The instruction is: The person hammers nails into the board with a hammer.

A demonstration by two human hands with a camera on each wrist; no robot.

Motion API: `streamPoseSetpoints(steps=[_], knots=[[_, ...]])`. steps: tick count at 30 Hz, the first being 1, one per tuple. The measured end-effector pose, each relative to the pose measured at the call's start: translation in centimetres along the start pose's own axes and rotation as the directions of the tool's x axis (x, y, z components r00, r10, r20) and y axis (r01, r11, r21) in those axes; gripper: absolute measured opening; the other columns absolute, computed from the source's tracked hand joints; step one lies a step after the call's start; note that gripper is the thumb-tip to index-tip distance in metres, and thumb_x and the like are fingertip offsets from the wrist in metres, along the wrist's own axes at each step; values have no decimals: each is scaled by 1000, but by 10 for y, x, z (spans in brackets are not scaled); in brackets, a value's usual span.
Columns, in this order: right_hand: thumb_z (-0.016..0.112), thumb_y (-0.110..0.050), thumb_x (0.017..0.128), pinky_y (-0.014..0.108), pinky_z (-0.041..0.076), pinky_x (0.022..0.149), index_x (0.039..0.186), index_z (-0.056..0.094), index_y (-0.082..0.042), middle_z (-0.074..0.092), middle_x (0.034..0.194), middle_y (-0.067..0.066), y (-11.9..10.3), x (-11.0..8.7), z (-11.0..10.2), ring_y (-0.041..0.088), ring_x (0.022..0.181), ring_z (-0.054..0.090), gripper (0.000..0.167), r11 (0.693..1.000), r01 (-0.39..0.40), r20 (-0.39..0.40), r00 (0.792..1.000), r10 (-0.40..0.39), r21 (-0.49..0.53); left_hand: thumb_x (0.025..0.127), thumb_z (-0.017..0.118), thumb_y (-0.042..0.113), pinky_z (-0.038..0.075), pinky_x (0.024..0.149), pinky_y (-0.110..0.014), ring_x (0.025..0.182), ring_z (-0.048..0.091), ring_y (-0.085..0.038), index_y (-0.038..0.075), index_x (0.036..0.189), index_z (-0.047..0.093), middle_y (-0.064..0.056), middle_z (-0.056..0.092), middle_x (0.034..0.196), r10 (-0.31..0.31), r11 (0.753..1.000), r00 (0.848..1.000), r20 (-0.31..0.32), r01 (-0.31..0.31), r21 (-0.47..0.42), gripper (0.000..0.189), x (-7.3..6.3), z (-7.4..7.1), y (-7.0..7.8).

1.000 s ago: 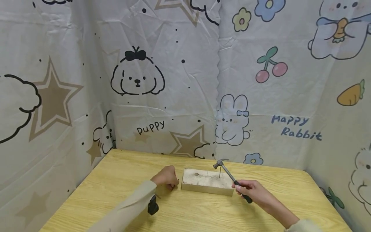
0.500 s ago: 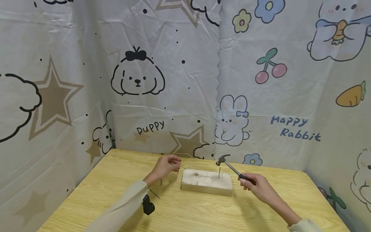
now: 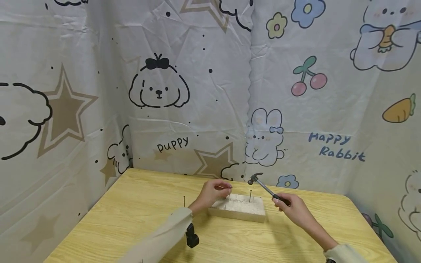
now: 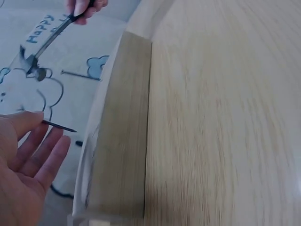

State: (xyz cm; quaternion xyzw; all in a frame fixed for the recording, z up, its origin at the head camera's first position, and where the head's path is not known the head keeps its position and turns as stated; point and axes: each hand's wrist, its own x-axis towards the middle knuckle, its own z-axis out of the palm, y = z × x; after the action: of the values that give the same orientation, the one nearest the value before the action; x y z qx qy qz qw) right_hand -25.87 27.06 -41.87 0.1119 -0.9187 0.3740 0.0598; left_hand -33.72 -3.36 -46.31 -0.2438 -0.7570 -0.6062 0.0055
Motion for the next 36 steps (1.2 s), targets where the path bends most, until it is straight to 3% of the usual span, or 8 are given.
streamPoseSetpoints(steps=[5, 12, 19, 24, 31, 36], knots=[[66, -11, 104, 26, 50, 63, 108, 72, 3, 70, 87, 4, -5, -1, -2, 18, 79, 65, 16, 999, -38, -31, 999, 37, -34, 97, 75, 8, 62, 76, -28, 91, 76, -30, -1, 109, 77, -19, 78, 106, 31, 999, 1000, 5, -31, -15, 15, 9, 20, -1], [64, -9, 104, 26, 47, 60, 102, 71, -1, 65, 82, 1, -10, 1, -2, 16, 74, 59, 11, 999, -15, -27, 1000, 13, -45, 97, 75, 7, 58, 75, -20, 89, 76, -23, -1, 107, 78, -17, 78, 106, 38, 999, 999, -8, -38, -16, 13, 13, 39, -3], [64, -6, 103, 25, 41, 55, 100, 71, -2, 57, 75, 1, -11, -1, -1, 11, 64, 48, 9, 996, 10, -34, 999, -13, -87, 97, 75, 5, 55, 73, -17, 89, 75, -28, -5, 107, 77, -18, 78, 106, 26, 1000, 1000, -14, -26, 5, 14, 12, 45, 0], [65, -7, 103, 25, 38, 54, 99, 71, -4, 55, 73, 1, -15, -1, -4, 11, 61, 45, 8, 990, 56, -54, 997, -63, -129, 97, 75, 5, 54, 74, -16, 89, 74, -22, -5, 107, 77, -17, 78, 105, 32, 999, 999, -28, -31, 14, 15, 13, 48, 2], [65, -6, 103, 24, 38, 52, 99, 71, -5, 54, 72, -3, -16, -1, -2, 7, 58, 42, 8, 982, 125, -19, 992, -129, -140, 97, 75, 5, 56, 77, -18, 92, 76, -28, -4, 107, 77, -18, 78, 104, 69, 998, 997, -29, -69, 8, 14, 15, 51, -1], [63, -6, 104, 24, 38, 51, 93, 68, -7, 54, 73, -3, -18, 0, -1, 6, 58, 41, 13, 980, 136, 5, 991, -136, -145, 96, 76, 4, 55, 76, -15, 93, 75, -30, -3, 104, 78, -17, 79, 104, 63, 998, 997, -42, -63, 15, 11, 16, 53, -4]])
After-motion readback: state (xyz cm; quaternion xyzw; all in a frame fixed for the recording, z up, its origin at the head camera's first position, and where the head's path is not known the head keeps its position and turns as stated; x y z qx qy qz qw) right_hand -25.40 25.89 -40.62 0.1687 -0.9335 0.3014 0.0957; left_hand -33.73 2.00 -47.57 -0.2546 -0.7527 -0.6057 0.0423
